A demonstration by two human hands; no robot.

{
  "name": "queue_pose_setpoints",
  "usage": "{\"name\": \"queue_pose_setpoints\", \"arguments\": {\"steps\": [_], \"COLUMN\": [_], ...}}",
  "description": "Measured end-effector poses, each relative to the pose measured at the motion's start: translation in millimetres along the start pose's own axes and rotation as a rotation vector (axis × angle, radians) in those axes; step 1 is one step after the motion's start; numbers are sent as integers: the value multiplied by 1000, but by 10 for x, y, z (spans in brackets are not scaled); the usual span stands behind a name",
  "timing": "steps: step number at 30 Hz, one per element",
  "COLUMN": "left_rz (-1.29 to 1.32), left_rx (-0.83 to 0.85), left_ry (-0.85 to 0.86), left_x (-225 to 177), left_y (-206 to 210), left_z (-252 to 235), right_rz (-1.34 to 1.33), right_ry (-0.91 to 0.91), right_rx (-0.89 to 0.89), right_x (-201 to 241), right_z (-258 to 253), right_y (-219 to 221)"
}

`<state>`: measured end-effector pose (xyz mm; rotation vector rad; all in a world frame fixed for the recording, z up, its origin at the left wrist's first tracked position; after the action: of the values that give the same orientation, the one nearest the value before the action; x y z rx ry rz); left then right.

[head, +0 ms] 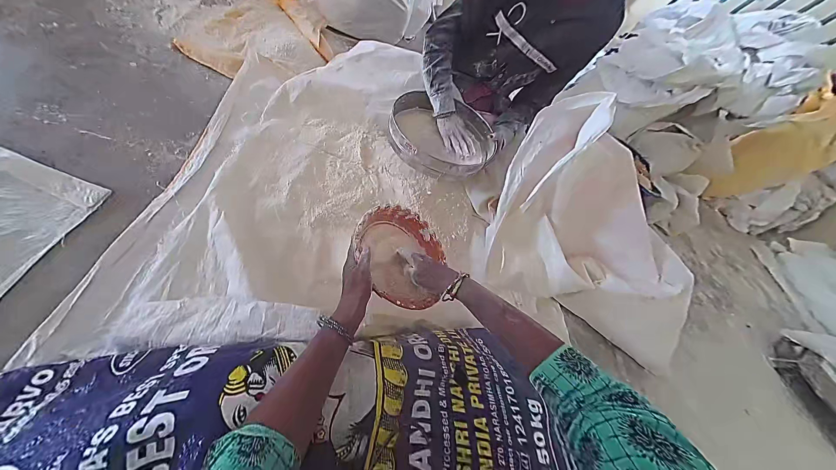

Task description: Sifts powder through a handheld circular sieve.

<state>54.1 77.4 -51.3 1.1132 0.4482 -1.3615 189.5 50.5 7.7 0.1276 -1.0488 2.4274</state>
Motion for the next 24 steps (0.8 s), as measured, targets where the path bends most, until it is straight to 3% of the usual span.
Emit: {"name": "queue_pose_setpoints", "arguments": {"steps": [2, 4, 6, 8, 10, 13, 17, 20, 24], "left_rz": [4, 16, 70, 106, 112, 117, 233, 320, 289], "left_rx": [26, 36, 34, 23, 21, 16, 18, -25, -12], "left_ry": [15, 31, 44, 35, 27, 60, 18, 6, 12], "left_x": [-48, -114, -151, -126, -83, -107, -148, -213, -128], "left_y": [16, 2, -6, 13, 39, 0, -48, -58, -17], "left_z": [7, 15, -6, -18, -18, -47, -18, -77, -64], "right_rz": [-66, 72, 224, 213, 136, -56, 46, 141, 86], "right_ry": [-127, -145, -140, -129, -126, -110, 117, 164, -70], "right_rx": [-44, 56, 227, 273, 185, -30, -167, 4, 109], "right_x": [32, 16, 3, 84, 253, 540, 283, 95, 332], "right_z": [70, 194, 261, 219, 22, -323, -533, -286, -67], "right_y": [-100, -175, -11, 258, 390, 139, -315, -258, 266]}}
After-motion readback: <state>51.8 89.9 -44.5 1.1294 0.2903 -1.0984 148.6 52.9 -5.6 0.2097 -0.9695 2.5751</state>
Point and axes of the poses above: each hand's wrist, its own z-axis away from the middle knuckle, its own y-axis out of the palm, x = y × z, the point moved 7 cm from there along -z, towards the middle knuckle, and after that the axes turned 2 degrees about y, right-handed, at the moved point
